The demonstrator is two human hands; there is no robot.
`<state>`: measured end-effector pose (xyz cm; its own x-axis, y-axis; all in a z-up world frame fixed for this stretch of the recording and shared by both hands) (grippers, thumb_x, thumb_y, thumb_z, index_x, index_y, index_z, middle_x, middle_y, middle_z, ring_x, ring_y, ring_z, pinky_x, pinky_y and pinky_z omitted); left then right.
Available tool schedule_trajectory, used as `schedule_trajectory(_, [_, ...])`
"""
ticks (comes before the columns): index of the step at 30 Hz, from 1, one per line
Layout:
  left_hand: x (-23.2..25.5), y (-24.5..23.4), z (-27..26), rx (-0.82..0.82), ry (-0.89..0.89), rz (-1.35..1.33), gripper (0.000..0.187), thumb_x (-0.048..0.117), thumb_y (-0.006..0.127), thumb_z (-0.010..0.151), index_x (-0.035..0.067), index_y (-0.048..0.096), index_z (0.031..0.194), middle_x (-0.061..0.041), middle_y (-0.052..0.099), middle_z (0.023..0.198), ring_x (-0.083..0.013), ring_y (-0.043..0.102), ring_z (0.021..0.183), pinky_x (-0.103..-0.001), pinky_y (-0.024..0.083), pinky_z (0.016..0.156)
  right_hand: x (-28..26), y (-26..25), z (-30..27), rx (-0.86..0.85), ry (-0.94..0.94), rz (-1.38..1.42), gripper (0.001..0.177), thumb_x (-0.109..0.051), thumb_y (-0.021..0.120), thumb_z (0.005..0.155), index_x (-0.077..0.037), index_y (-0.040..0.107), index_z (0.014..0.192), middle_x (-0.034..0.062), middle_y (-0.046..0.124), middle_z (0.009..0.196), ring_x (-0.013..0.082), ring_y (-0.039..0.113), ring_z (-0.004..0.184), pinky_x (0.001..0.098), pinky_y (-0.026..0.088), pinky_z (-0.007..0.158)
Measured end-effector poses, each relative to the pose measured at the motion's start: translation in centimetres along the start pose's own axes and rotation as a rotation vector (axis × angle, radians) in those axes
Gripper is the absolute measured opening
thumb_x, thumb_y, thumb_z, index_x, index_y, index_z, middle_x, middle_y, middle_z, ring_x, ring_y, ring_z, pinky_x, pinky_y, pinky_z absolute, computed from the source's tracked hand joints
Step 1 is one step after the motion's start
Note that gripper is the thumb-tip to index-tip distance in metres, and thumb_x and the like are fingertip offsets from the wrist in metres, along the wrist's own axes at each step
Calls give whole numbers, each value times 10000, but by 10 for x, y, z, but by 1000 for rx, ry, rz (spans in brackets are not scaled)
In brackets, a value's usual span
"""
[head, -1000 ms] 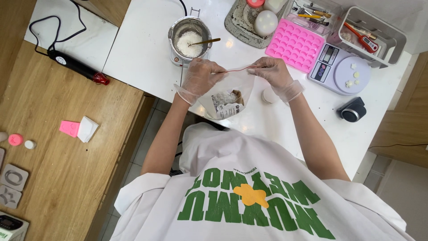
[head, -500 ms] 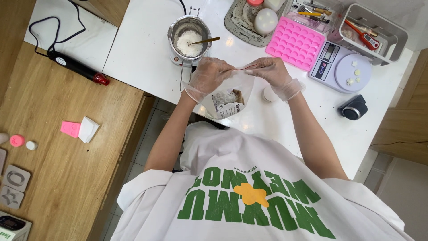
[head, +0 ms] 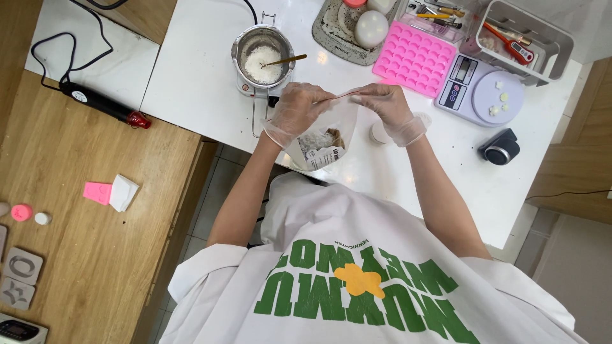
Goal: Scooping white wax flakes from a bag into a small melting pot using a spoon.
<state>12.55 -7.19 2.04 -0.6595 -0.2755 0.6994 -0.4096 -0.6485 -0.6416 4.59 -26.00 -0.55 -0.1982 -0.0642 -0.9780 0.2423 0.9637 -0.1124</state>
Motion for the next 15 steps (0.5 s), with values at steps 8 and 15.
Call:
schedule_trajectory(8, [7,-4,4,30,-32,20,144,266,792,881,290,768,1021,84,755,884,-161,716,895,-369,496,887,-2,4,0,38,-16,91,191,-84,848,820,-52,771,991,77,774,942,75,702,876,224,572,859])
schedule_trajectory(15, [16,-2,8,116,29,228,177,319,829,827,346,739,977,142,716,856,-103,683,885,-342,443,904,4,9,3,68,-74,45,127,-96,836,869,-58,777,975,73,767,882,65,687,827,216,556,817])
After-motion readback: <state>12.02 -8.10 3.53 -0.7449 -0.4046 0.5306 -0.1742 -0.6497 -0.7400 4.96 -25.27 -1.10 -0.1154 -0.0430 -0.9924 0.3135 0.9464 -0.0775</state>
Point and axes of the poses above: each hand's wrist, its own z-axis towards the middle knuckle, its own y-axis out of the palm, x = y × z, the point moved 7 cm from there along z, towards the middle knuckle
